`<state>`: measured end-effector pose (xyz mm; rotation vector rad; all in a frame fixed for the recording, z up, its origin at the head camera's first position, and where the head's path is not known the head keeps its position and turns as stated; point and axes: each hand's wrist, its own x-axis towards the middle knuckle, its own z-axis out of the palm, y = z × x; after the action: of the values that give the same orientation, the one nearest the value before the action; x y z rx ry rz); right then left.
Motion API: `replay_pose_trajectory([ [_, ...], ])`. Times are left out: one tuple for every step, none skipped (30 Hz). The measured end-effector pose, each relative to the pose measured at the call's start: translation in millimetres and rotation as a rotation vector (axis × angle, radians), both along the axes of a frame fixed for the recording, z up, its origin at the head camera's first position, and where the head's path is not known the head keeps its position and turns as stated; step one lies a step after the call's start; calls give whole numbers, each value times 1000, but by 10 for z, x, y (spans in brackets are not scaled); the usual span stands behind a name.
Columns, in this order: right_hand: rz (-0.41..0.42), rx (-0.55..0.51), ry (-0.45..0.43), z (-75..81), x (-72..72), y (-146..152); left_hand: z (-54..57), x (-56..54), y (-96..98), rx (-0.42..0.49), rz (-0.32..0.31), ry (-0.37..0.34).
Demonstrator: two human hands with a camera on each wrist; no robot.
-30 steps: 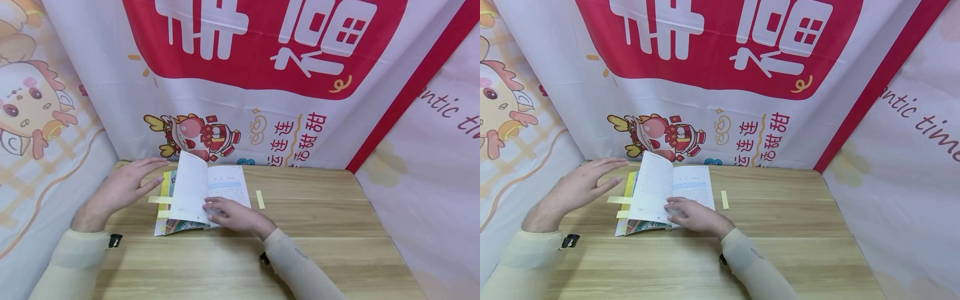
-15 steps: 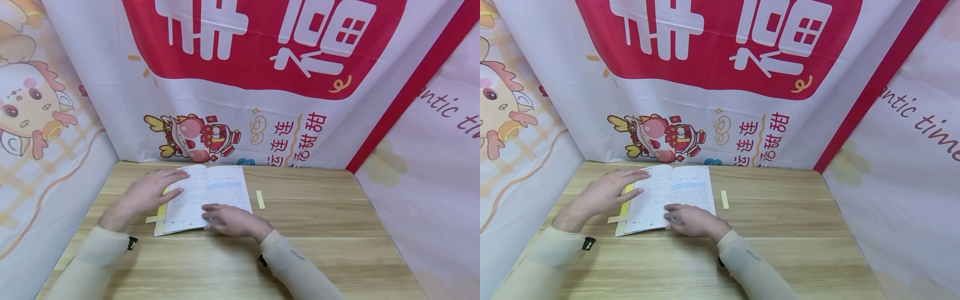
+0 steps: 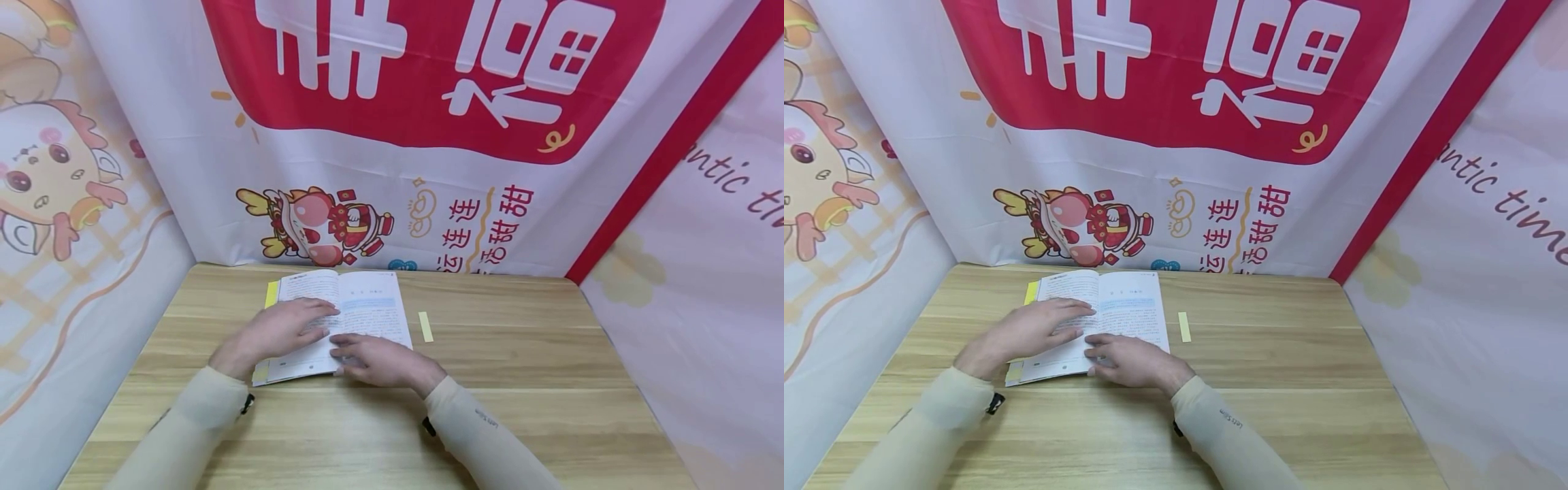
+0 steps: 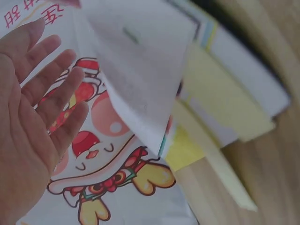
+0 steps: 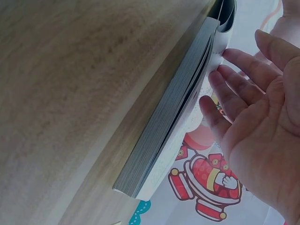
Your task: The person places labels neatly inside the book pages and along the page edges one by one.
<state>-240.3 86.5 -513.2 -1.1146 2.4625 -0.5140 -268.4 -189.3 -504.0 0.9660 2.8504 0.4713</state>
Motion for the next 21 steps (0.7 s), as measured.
replay_pose_trajectory([
  [1,-2,3,2,-2,7,-11,-2,11,3,-10,0],
  [1,-5,6,3,-5,16,-25,-5,20,3,-18,0],
  [4,-7,13,7,-9,27,-39,-6,27,2,-25,3],
  [6,-12,21,12,-15,42,-50,-6,34,1,-28,-1],
  [4,-17,28,17,-22,59,-63,-5,37,0,-29,-3],
  [1,-22,37,22,-32,80,-74,-6,40,-2,-29,-1],
  [-9,-26,40,30,-40,103,-82,-3,42,-6,-28,0],
  [-20,-29,42,32,-50,129,-90,-1,44,-9,-22,-5],
  [-36,-34,38,39,-60,157,-96,0,45,-13,-15,-9],
  [-55,-36,31,43,-69,189,-101,2,44,-17,-9,-16],
  [-75,-38,22,42,-80,222,-105,5,44,-22,-6,-14],
  [-93,-40,13,42,-92,255,-108,6,43,-27,-7,-12],
  [-111,-43,0,41,-103,291,-110,9,43,-32,-8,-11],
  [-125,-46,-8,37,-118,326,-111,13,43,-38,-9,-9],
  [-140,-50,-16,34,-133,361,-111,18,45,-44,-9,-9],
  [-153,-51,-20,29,-149,397,-109,23,51,-50,-9,-9],
  [-165,-55,-26,25,-165,433,-108,29,59,-58,-11,-8],
  [-181,-59,-31,20,-179,471,-105,36,70,-64,-14,-9],
  [-196,-60,-38,17,-191,510,-101,44,84,-71,-16,-10],
  [-208,-63,-42,14,-203,548,-98,51,101,-80,-18,-11],
  [-221,-64,-46,11,-213,586,-98,58,119,-89,-22,-15],
])
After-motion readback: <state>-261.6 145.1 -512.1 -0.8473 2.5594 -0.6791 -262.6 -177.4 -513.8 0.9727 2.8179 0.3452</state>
